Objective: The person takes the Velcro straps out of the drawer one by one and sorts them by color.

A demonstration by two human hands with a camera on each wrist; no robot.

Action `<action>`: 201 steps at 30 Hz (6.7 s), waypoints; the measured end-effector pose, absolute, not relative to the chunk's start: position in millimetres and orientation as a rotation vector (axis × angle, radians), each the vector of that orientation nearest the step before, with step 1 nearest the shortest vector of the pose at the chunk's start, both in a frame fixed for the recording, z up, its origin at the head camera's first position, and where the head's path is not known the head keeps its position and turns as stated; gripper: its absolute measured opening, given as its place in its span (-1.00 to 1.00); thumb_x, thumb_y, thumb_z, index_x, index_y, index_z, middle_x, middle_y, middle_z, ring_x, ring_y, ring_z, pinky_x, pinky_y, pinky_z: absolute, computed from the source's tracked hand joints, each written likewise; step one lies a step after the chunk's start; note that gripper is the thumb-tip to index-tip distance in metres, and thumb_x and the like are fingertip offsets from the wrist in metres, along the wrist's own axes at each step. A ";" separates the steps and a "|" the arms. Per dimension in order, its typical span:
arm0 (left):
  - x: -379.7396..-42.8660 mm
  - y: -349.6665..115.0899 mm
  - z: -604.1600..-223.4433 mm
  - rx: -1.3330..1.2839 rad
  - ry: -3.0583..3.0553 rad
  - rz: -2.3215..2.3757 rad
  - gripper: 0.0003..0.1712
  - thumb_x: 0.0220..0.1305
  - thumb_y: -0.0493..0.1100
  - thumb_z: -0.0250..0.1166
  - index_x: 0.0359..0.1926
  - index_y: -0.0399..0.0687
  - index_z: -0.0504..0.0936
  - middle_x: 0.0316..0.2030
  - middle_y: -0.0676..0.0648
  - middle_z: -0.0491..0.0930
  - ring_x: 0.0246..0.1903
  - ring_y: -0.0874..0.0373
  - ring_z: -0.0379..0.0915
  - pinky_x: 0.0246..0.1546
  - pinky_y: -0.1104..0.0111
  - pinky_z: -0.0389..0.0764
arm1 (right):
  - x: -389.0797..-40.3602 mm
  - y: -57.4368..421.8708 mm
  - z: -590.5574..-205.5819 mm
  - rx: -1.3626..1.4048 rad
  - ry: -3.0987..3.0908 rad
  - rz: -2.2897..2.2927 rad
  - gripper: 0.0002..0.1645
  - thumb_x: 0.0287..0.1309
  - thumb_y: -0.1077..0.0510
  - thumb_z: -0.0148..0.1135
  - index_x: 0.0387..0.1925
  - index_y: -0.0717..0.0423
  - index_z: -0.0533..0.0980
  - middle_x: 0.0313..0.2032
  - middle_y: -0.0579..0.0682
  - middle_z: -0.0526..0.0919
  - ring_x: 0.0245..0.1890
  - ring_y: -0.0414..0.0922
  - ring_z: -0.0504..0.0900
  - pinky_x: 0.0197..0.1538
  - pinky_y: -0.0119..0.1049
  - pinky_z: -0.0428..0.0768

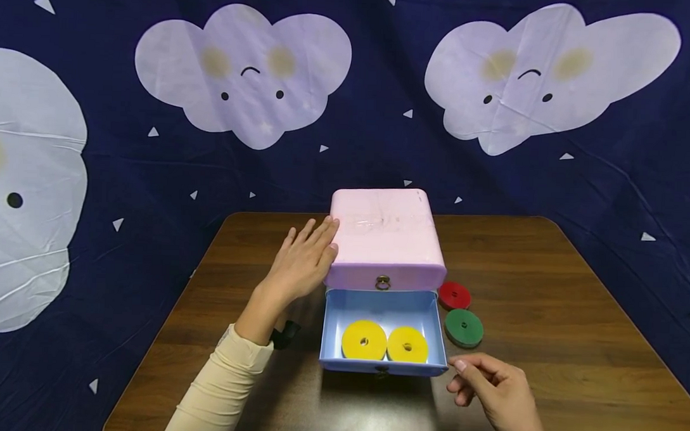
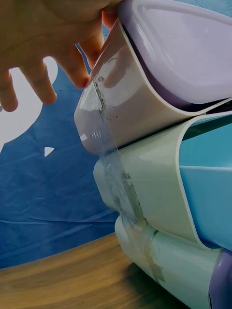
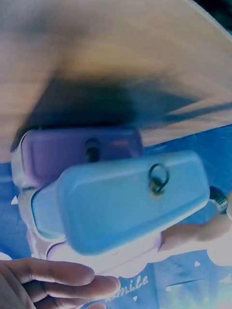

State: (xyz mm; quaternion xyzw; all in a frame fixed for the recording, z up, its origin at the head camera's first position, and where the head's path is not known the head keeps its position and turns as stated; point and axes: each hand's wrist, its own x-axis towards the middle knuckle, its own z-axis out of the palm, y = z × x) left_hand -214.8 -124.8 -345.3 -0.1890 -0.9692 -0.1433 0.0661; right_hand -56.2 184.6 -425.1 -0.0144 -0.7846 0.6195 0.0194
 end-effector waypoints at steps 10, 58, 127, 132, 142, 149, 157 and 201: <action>-214.7 -125.5 -346.0 -0.574 -2.924 -0.413 -0.38 0.46 0.17 -0.40 0.48 0.25 -0.12 0.50 0.12 -0.13 0.50 0.02 -0.27 0.46 -0.06 -0.24 | -71.7 197.5 -404.2 0.177 -2.437 1.640 -0.80 0.24 0.17 0.16 -0.22 0.21 0.62 -0.54 -0.04 0.71 -0.58 -0.09 0.67 -0.44 -0.26 0.66; -215.2 -124.8 -345.9 -0.559 -2.910 -0.444 -0.39 0.46 0.16 -0.42 0.48 0.27 -0.12 0.49 0.13 -0.13 0.50 0.02 -0.25 0.46 -0.06 -0.22 | -142.0 192.0 -405.6 1.234 -2.446 0.656 -0.29 -0.08 0.02 0.46 0.17 -0.03 0.45 0.04 -0.19 0.59 0.05 -0.26 0.47 0.16 -0.60 0.33; -215.0 -123.1 -349.5 -0.541 -2.930 -0.429 -0.38 0.46 0.16 -0.40 0.48 0.27 -0.14 0.50 0.14 -0.14 0.50 0.05 -0.24 0.47 -0.03 -0.23 | -171.9 176.6 -409.9 1.740 -2.582 0.077 -0.04 -0.15 -0.08 0.47 0.32 -0.02 0.29 0.25 -0.16 0.46 0.15 -0.14 0.48 0.06 0.02 0.54; -215.3 -123.7 -349.1 -0.537 -2.933 -0.428 -0.38 0.46 0.17 -0.40 0.48 0.28 -0.14 0.50 0.14 -0.14 0.50 0.05 -0.24 0.46 -0.04 -0.22 | -173.1 175.2 -409.3 1.746 -2.588 0.081 -0.09 -0.12 -0.08 0.46 0.31 -0.04 0.31 0.25 -0.17 0.47 0.14 -0.15 0.49 0.05 0.01 0.54; -214.8 -124.7 -349.1 -0.536 -2.938 -0.439 -0.38 0.46 0.17 -0.41 0.48 0.29 -0.16 0.50 0.14 -0.16 0.50 0.05 -0.25 0.46 -0.04 -0.23 | -172.8 174.8 -407.4 1.733 -2.635 0.077 -0.12 -0.09 -0.07 0.45 0.29 -0.06 0.33 0.22 -0.17 0.49 0.12 -0.11 0.51 0.08 0.14 0.51; -215.3 -124.5 -349.4 -0.534 -2.936 -0.442 -0.38 0.46 0.17 -0.41 0.48 0.29 -0.15 0.50 0.14 -0.16 0.50 0.05 -0.24 0.46 -0.04 -0.21 | -172.8 175.5 -406.3 1.709 -2.576 0.112 -0.13 -0.16 -0.07 0.48 0.24 -0.02 0.38 0.17 -0.18 0.53 0.09 -0.15 0.54 0.05 0.03 0.55; -215.2 -124.8 -349.7 -0.535 -2.935 -0.450 -0.38 0.46 0.17 -0.41 0.48 0.29 -0.15 0.50 0.15 -0.17 0.50 0.04 -0.25 0.46 -0.04 -0.22 | -171.3 177.7 -398.5 1.658 -2.599 0.145 -0.13 -0.17 -0.08 0.47 0.24 -0.03 0.38 0.18 -0.16 0.53 0.12 -0.13 0.52 0.09 0.03 0.53; -214.6 -125.0 -348.4 -0.545 -2.929 -0.465 -0.38 0.46 0.16 -0.41 0.48 0.27 -0.14 0.50 0.13 -0.15 0.50 0.03 -0.23 0.46 -0.04 -0.24 | -144.5 229.6 -367.6 1.329 -2.462 0.297 -0.08 -0.15 -0.29 0.41 0.25 -0.04 0.39 0.14 -0.21 0.52 -0.01 -0.37 0.45 0.02 -0.57 0.28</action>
